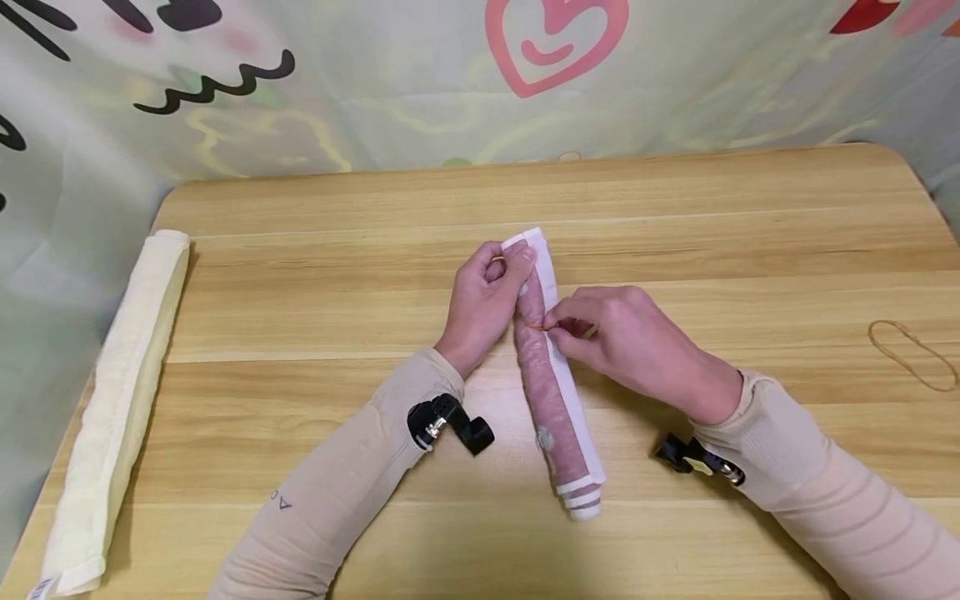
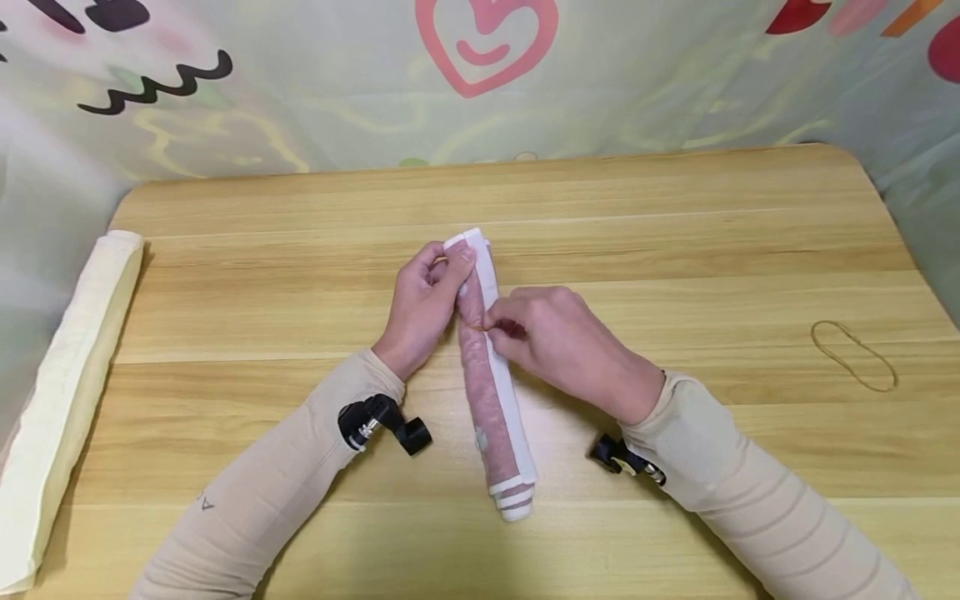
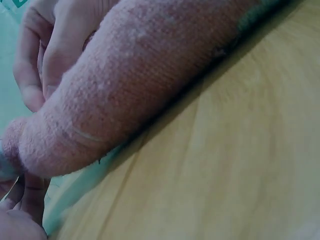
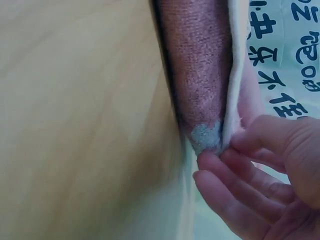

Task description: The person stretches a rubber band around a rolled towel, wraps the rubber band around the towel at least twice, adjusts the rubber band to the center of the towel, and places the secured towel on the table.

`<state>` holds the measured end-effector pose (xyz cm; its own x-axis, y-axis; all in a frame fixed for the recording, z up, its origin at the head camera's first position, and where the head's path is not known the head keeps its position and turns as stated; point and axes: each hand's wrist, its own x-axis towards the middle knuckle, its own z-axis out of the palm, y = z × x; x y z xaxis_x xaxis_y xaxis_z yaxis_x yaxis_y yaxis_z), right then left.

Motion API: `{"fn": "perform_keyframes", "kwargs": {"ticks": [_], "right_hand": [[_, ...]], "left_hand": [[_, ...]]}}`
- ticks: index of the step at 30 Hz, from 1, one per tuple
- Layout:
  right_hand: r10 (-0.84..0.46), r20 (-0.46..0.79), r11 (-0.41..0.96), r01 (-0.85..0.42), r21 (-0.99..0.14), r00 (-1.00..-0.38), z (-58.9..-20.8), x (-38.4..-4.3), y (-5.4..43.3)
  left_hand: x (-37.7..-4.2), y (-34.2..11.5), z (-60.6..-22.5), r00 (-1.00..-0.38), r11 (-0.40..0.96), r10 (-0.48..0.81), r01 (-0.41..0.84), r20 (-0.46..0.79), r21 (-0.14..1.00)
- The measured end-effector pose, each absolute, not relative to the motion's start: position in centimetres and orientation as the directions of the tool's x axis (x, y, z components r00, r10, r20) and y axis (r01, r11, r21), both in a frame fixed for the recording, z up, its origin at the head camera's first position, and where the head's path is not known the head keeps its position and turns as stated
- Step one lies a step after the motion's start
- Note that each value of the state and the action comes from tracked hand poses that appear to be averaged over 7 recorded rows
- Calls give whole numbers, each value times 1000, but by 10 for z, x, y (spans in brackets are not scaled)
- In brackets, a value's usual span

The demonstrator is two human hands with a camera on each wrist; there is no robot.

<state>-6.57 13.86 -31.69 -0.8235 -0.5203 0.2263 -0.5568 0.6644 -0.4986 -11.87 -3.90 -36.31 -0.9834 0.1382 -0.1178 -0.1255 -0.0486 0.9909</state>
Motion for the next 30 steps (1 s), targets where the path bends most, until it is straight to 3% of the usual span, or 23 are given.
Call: {"fn": "perform_keyframes", "kwargs": {"ticks": [8,15,24,30], "right_hand": [[-505,277,662,-573,-484,-817,-318,-67,135],[-519,154,671,-513,-535,-841,-317,-69,134],[-601,51,611,-500,-613,-797,-317,-68,137],[-637,53,580,-524,-624,-769,-316,-63,135]], "left_hand": [[-121,-39,-361,-984,-44,153,-99,-92,994],[-120,-39,-361,-986,-55,150,-87,-78,995],[-117,-35,-360,-991,-37,96,-95,-91,995],[-116,-34,-360,-996,-18,60,-71,-70,997]]}}
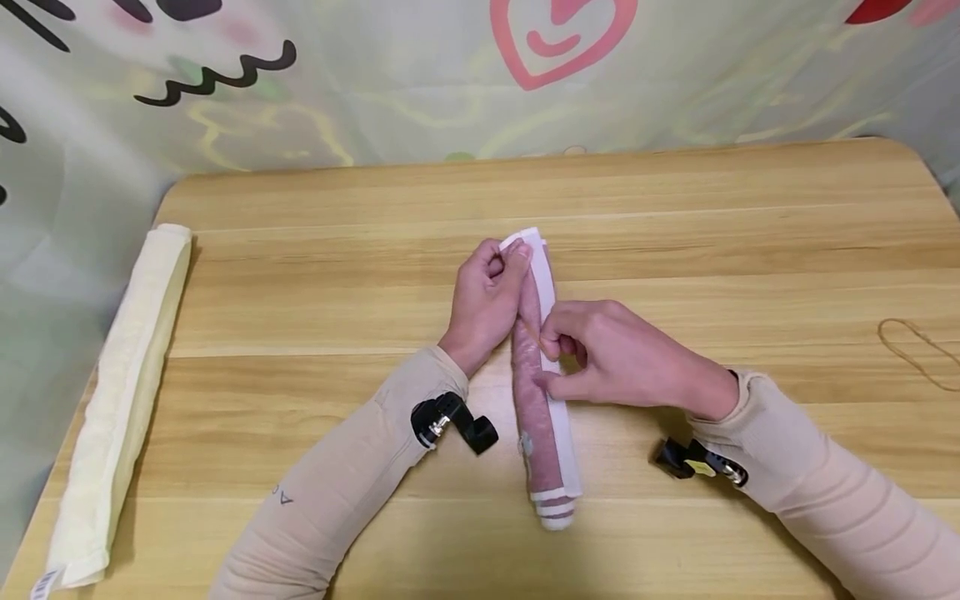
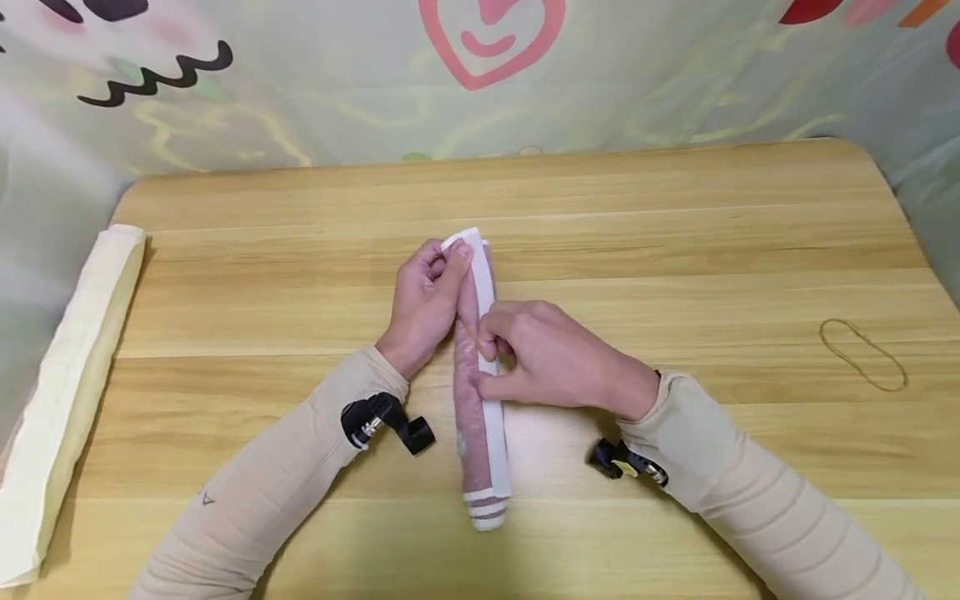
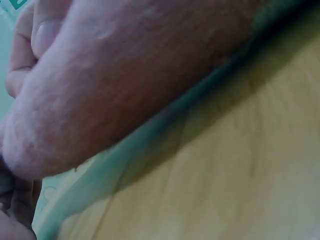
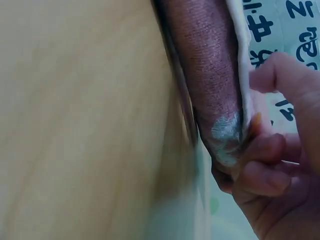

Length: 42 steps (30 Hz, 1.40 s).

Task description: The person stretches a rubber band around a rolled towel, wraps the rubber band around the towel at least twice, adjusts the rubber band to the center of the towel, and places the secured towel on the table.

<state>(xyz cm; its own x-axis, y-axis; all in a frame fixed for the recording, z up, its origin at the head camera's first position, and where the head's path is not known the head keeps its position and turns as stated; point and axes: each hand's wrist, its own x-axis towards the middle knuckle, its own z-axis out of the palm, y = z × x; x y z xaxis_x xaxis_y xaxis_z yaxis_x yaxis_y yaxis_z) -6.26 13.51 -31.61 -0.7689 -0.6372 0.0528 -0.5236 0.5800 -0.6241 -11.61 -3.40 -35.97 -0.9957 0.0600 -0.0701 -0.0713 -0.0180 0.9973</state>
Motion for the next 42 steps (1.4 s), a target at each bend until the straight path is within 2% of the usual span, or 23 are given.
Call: {"fn": "perform_keyframes", "kwargs": {"ticks": [13,19,27,31,37,42], "right_hand": [[-706,79,525,-595,-609,-704,-321,-54,128],[-732,106,511,-646,-566,-673,-323,-54,126],[-746,137,490,-676,-550,-652,-324,-51,127],[-737,134,499,-667,-553,-662,-323,-51,127],[-680,64,587,-595,-550,-730,-316,-53,130],[-651,55,623,-574,-531,-757,-313,-55,132]], "left_hand": [[-112,-34,-361,-996,-14,32,-79,-78,997],[-114,-34,-361,-998,6,5,-70,-70,998],[-112,-32,-362,-998,-1,7,-67,-67,998],[-112,-32,-363,-997,6,11,-76,-76,997],[-114,-33,-362,-996,7,7,-88,-88,996],[-114,-34,-361,-996,3,14,-93,-93,996]]}}
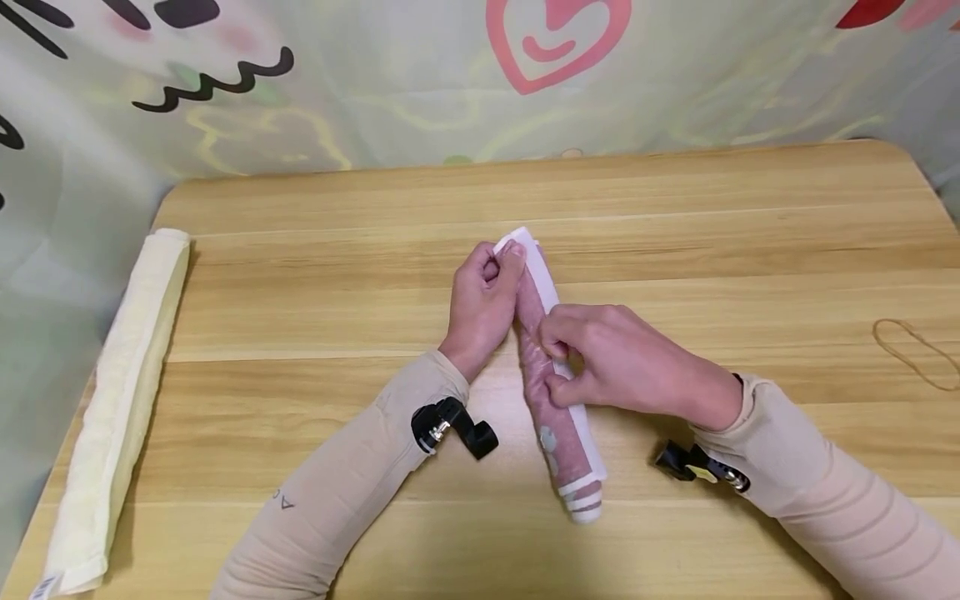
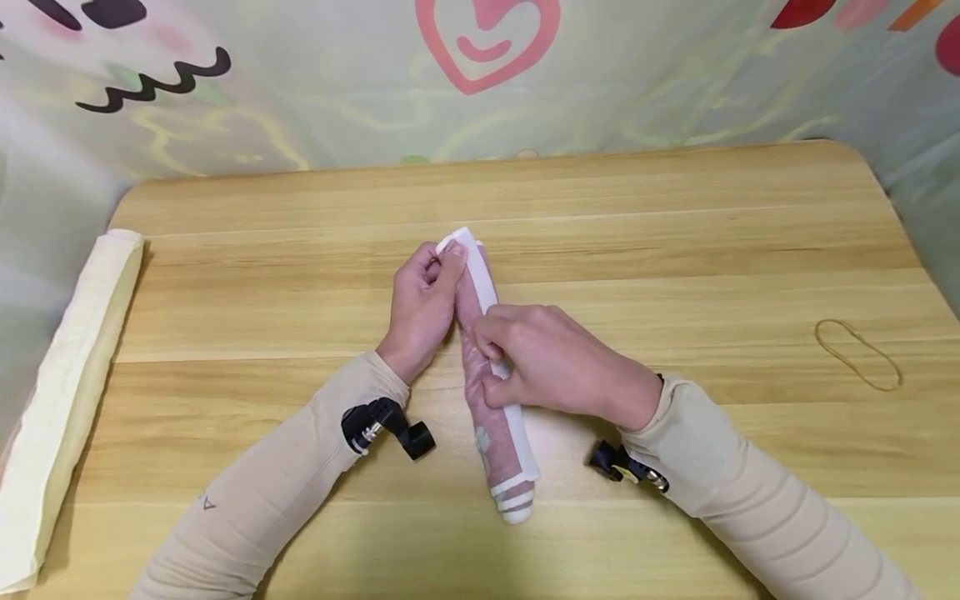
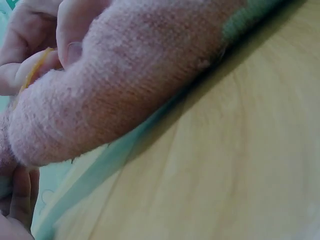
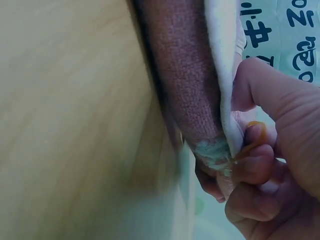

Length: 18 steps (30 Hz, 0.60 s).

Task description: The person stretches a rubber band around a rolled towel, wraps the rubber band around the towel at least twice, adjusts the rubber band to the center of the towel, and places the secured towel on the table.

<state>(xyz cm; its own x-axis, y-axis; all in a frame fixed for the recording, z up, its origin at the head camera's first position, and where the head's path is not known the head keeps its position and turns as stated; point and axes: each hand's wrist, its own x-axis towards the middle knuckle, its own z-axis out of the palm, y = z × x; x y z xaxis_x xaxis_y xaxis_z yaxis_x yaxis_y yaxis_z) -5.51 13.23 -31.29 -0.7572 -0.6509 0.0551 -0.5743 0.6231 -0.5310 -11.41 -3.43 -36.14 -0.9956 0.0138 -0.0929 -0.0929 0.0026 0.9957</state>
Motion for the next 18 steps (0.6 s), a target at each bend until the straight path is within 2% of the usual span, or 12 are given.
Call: {"fn": "perform_keyframes", "kwargs": {"ticks": [10,18], "right_hand": [[-609,5,659,-510,-553,-793,-312,-57,131],[-556,-51,677,-416,-608,-830,-312,-58,130]], "left_hand": [[-114,-35,-362,-996,-9,38,-85,-85,996],[-116,-36,-363,-995,2,5,-100,-100,995]]}}
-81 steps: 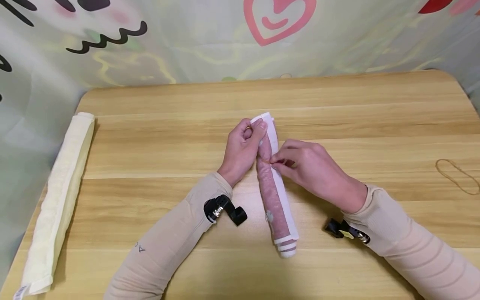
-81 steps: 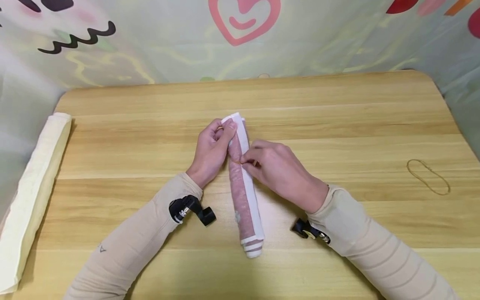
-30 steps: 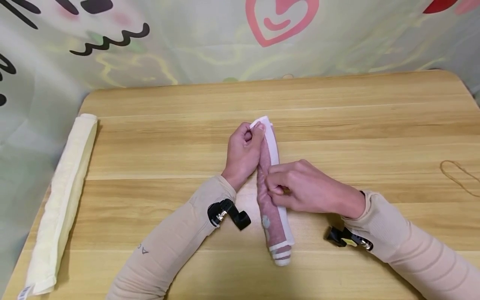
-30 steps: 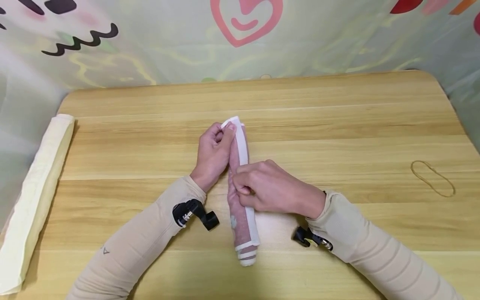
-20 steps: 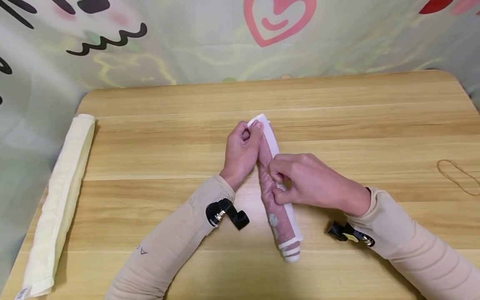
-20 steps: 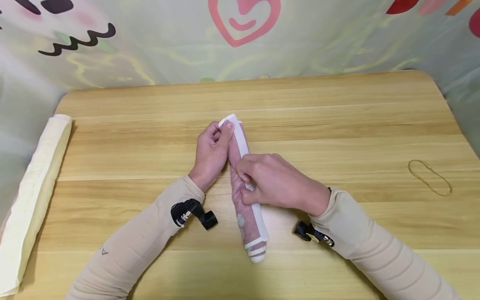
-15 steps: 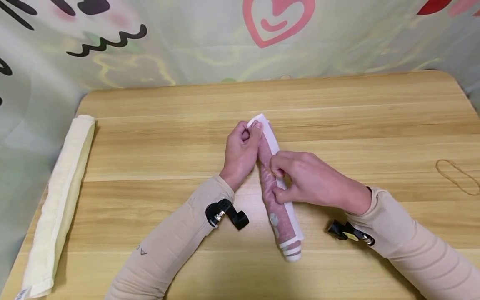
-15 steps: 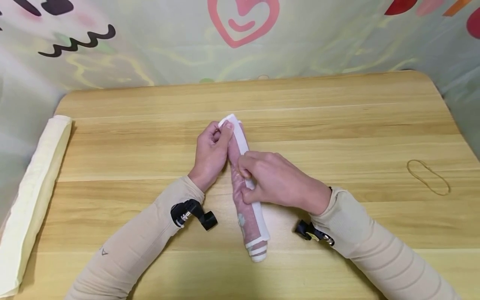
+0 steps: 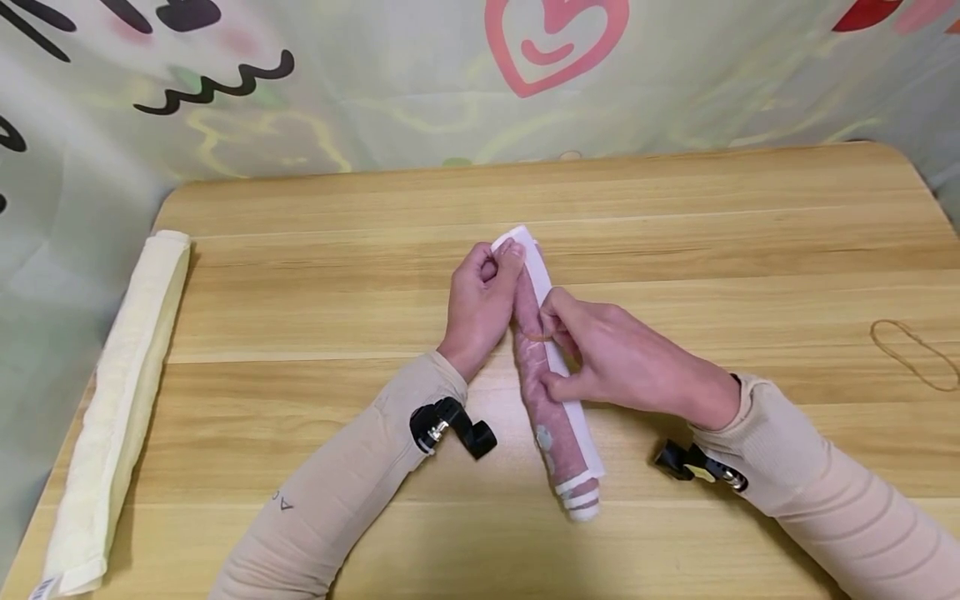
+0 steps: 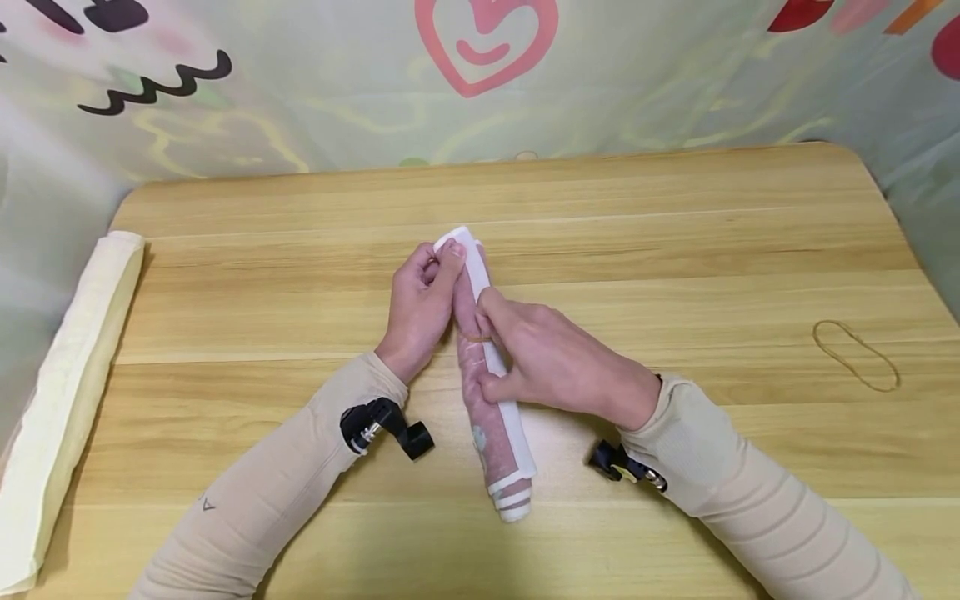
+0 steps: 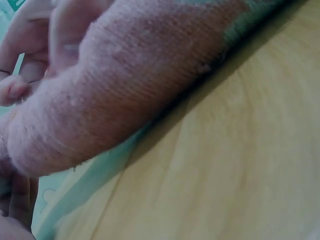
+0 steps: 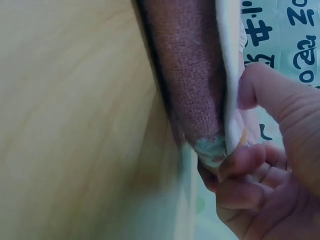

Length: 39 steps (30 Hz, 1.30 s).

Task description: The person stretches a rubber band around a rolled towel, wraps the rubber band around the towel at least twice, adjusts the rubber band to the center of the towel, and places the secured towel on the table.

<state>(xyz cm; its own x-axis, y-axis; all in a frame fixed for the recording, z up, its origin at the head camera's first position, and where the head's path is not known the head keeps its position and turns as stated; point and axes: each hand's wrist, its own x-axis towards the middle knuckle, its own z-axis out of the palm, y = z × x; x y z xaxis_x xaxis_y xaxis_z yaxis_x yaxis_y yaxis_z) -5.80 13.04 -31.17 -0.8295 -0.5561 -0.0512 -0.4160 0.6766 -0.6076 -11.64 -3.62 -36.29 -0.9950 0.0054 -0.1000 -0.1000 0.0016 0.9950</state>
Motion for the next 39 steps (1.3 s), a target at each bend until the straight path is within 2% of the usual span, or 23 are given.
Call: {"fn": "perform_keyframes", "kwargs": {"ticks": [5,11,18,25,32,39], "right_hand": [[-462,7,711,-375,-595,-887,-314,-59,128],[-356,43,744,-310,-592,-934,-315,-59,127],[-271,13,766,-224,-602,-962,-315,-62,127],[-253,-22,743,-179,-645,-967,-316,-64,127],[-260,-65,633,-119,-765,-963,-318,-65,125],[-343,-193,352,65,-934,-919,-320,-67,125]], "left_hand": [[-118,-37,-363,-995,-30,-7,-100,-100,995],[-119,-37,-362,-992,-93,56,-116,-112,989],[-117,-39,-360,-979,-320,174,-162,-110,934],[-117,-42,-364,-979,-255,198,-102,-51,962],[-116,-42,-366,-982,-278,185,-78,-26,957],[-114,-45,-368,-954,-256,289,-152,-75,955]]}}
